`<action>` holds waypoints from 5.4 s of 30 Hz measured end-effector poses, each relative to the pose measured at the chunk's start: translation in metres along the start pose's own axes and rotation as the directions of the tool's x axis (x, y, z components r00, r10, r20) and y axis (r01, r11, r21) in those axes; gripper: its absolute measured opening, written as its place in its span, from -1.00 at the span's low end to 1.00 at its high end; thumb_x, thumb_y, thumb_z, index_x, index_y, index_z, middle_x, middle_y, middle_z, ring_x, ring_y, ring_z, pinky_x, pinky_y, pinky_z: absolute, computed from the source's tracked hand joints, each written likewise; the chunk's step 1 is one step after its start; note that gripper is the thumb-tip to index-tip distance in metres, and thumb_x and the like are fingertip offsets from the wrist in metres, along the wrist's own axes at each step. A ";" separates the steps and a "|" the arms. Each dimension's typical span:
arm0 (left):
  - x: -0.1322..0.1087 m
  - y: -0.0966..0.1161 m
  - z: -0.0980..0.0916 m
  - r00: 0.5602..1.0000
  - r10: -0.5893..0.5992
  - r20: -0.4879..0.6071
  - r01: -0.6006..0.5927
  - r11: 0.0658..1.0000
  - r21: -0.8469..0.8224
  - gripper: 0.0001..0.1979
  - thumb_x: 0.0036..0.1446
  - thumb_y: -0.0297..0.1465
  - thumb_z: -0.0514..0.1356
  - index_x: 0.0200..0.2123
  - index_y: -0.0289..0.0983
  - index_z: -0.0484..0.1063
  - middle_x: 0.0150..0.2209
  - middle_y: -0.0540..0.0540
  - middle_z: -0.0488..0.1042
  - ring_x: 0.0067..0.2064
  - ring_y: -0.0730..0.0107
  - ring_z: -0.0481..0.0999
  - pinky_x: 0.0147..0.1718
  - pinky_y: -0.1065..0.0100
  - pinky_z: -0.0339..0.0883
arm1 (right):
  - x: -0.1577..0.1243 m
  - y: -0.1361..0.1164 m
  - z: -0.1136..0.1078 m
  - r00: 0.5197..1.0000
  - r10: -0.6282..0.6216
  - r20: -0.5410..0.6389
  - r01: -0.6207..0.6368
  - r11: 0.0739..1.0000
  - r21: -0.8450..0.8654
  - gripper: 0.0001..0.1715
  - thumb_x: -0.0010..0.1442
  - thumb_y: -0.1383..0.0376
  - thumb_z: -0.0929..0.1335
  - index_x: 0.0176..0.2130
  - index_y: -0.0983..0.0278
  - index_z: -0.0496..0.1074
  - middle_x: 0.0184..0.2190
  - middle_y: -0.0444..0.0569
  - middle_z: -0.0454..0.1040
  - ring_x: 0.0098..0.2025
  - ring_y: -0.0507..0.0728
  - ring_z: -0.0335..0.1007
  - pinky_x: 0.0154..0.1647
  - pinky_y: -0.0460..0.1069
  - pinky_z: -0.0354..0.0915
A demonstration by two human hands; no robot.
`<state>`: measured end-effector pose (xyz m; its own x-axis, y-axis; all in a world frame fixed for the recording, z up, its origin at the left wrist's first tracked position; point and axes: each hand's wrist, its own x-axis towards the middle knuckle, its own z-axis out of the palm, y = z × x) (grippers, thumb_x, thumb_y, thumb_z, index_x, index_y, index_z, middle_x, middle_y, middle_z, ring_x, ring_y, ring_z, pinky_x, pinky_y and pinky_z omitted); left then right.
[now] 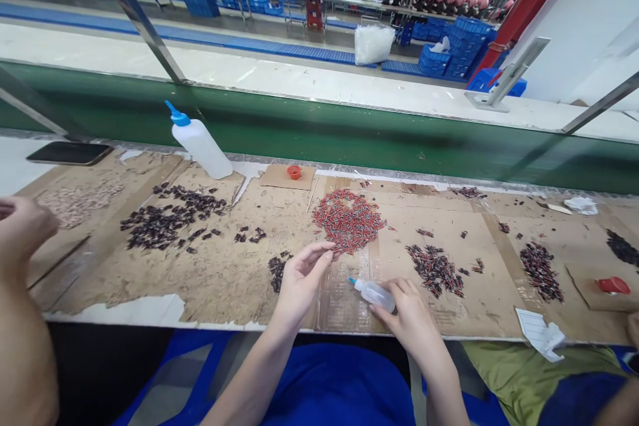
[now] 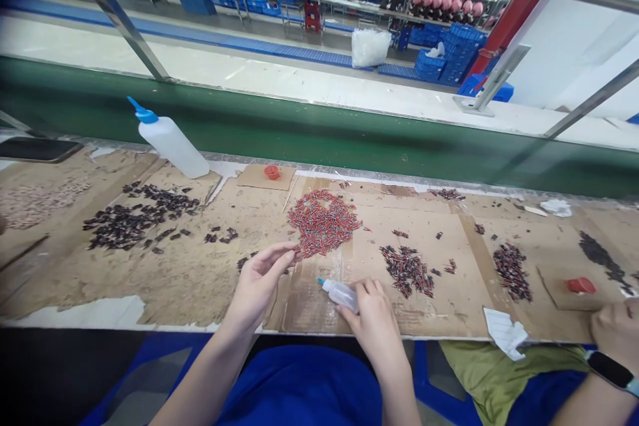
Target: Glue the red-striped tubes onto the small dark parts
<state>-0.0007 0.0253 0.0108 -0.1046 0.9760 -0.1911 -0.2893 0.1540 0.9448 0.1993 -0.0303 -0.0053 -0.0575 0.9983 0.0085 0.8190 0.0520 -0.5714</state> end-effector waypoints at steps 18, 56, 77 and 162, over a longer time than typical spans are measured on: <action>0.001 -0.013 -0.021 0.992 -0.036 -0.121 0.036 0.999 0.002 -0.49 -0.33 -0.13 0.45 -0.29 -0.32 0.60 -0.21 -0.24 0.63 -0.15 0.15 0.61 -0.08 0.20 0.46 | 0.047 -0.062 -0.033 0.985 0.097 -0.145 0.099 0.376 0.922 -0.35 0.06 -0.21 0.33 -0.26 0.29 0.56 -0.32 0.10 0.59 -0.34 0.16 0.48 -0.32 0.01 0.37; -0.001 -0.017 -0.010 1.000 -0.021 -0.011 0.022 0.999 0.032 -0.58 -0.25 -0.13 0.42 -0.36 -0.30 0.52 -0.33 -0.17 0.62 -0.24 0.21 0.62 -0.15 0.25 0.47 | 0.050 -0.061 -0.034 0.985 -0.027 0.170 -0.172 -0.170 0.970 -0.67 0.13 0.05 0.36 -0.25 0.20 0.55 -0.55 -0.12 0.22 -0.56 0.01 -0.06 -0.69 -0.15 0.10; -0.007 -0.014 0.008 0.995 -0.035 0.088 0.029 0.997 0.076 -0.59 -0.24 -0.15 0.43 -0.35 -0.31 0.56 -0.35 -0.17 0.65 -0.23 0.16 0.65 -0.15 0.27 0.51 | 0.035 0.024 0.000 0.830 0.297 -0.472 -0.114 0.919 0.378 -0.58 -0.04 0.04 0.46 -0.22 0.25 0.55 -0.22 0.11 0.58 -0.15 0.28 0.44 -0.05 0.18 0.34; 0.008 -0.070 -0.021 0.836 0.312 0.452 -0.549 0.459 0.698 -0.82 0.08 -0.46 0.27 -0.22 -0.13 0.57 -0.20 -0.12 0.61 -0.02 0.12 0.51 -0.07 0.09 0.34 | 0.024 0.037 0.022 0.887 0.430 -0.168 -0.060 0.468 0.882 -0.63 -0.02 0.04 0.43 -0.39 0.30 0.48 -0.62 -0.12 0.40 -0.62 0.02 0.23 -0.62 -0.07 0.18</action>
<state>-0.0014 0.0193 -0.0631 0.2524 0.9332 0.2557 0.5890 -0.3578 0.7246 0.2161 -0.0050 -0.0440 0.3969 0.9123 -0.1003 -0.1164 -0.0584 -0.9915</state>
